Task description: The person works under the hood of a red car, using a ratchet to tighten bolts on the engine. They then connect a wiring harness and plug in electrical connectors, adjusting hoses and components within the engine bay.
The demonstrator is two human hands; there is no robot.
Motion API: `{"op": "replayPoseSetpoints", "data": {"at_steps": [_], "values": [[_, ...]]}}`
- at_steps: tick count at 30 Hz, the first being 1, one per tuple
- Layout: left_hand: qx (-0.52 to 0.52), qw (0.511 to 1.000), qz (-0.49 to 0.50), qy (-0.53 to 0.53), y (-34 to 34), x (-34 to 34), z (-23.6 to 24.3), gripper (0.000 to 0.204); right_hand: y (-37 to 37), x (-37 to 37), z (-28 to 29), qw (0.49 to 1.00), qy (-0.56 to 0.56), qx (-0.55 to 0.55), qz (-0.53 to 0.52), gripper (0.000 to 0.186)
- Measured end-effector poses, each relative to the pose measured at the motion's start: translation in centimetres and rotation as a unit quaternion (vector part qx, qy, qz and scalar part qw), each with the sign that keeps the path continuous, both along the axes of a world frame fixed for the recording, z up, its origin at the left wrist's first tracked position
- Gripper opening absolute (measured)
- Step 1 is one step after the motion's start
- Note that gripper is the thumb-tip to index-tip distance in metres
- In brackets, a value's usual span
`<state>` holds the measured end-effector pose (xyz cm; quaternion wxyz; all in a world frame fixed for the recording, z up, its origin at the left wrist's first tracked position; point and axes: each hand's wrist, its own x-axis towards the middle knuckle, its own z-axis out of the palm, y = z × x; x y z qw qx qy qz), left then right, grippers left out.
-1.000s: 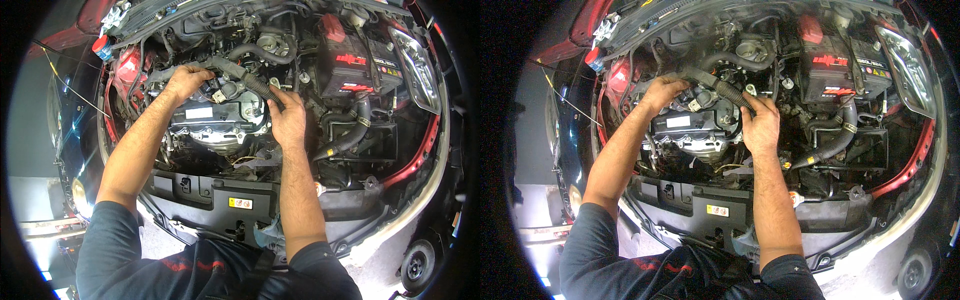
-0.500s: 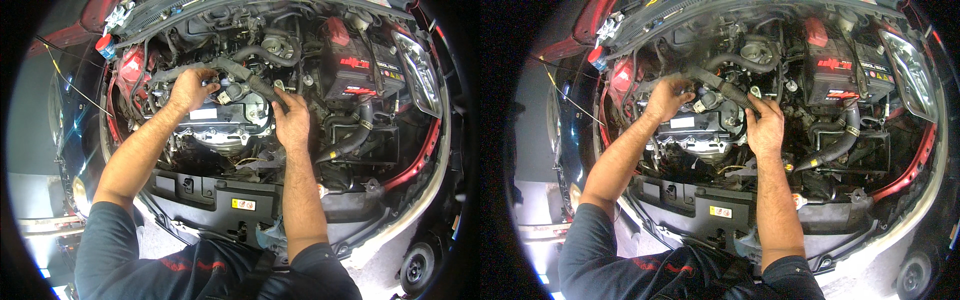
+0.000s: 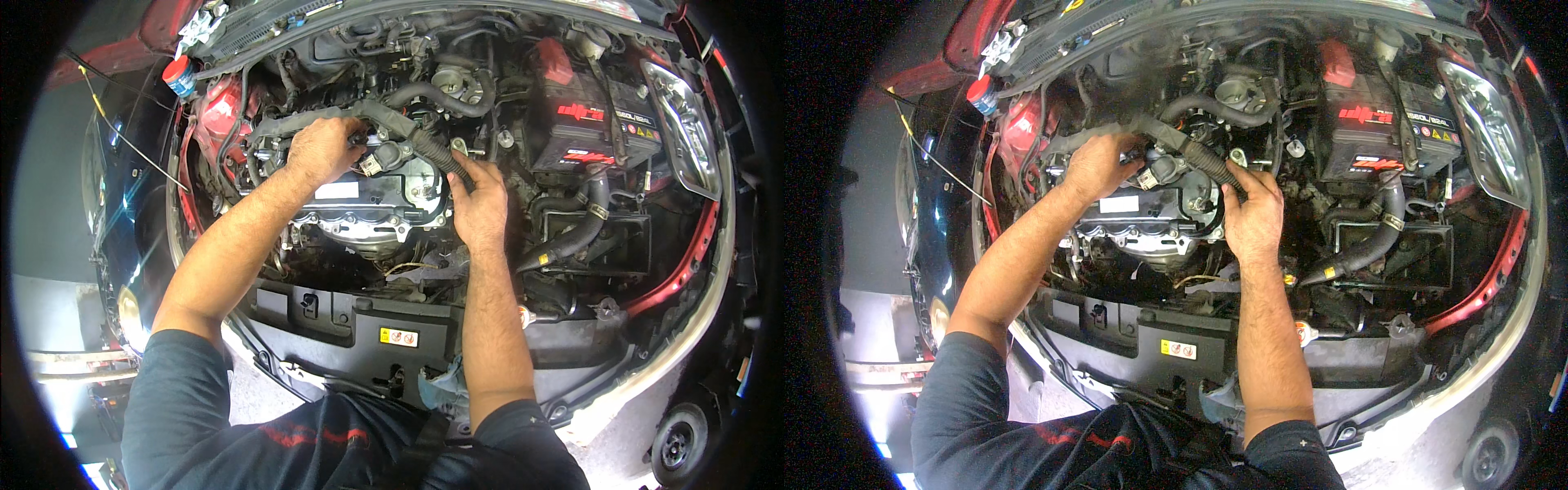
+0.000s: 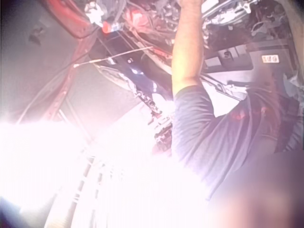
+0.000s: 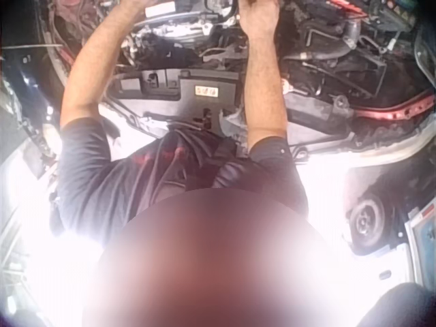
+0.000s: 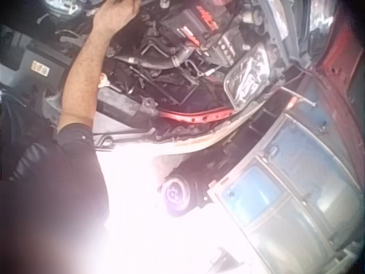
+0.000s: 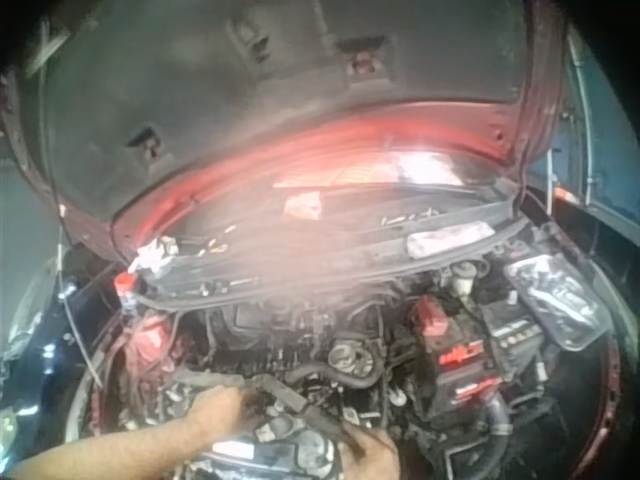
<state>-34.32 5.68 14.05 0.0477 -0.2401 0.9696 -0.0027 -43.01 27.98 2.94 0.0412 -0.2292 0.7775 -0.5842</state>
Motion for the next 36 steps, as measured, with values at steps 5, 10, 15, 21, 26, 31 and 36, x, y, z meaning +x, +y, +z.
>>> {"op": "replayPoseSetpoints", "data": {"at_steps": [5,10,15,21,26,31,36], "values": [[0.117,0.985,-0.064,0.113,-1.5,0.8,-1.2,0.033,-0.1,0.0,-0.3,1.0,0.008,-0.017,-0.012,0.036],[0.131,0.982,-0.062,0.124,-1.8,1.6,-1.3,0.035,0.0,0.1,0.1,1.0,0.005,-0.014,-0.005,0.036],[0.002,0.999,-0.021,0.049,-0.4,1.0,-0.6,0.034,0.2,0.0,0.3,0.999,-0.013,0.028,0.014,0.039],[0.006,0.995,-0.003,0.099,0.0,0.2,-1.1,0.033,0.3,-0.1,-0.1,1.0,-0.009,0.022,0.013,0.039],[0.03,0.996,0.042,0.073,0.0,0.8,-1.0,0.032,0.3,-0.1,-0.5,1.0,0.007,0.007,0.012,0.039],[0.044,0.996,0.042,0.071,-0.4,0.7,-1.1,0.033,0.2,-0.1,-0.7,1.0,0.006,-0.013,-0.002,0.036],[0.111,0.967,-0.151,0.17,-3.2,4.0,-1.0,0.035,-0.1,0.0,-0.6,1.0,-0.002,-0.014,0.0,0.036]]}}
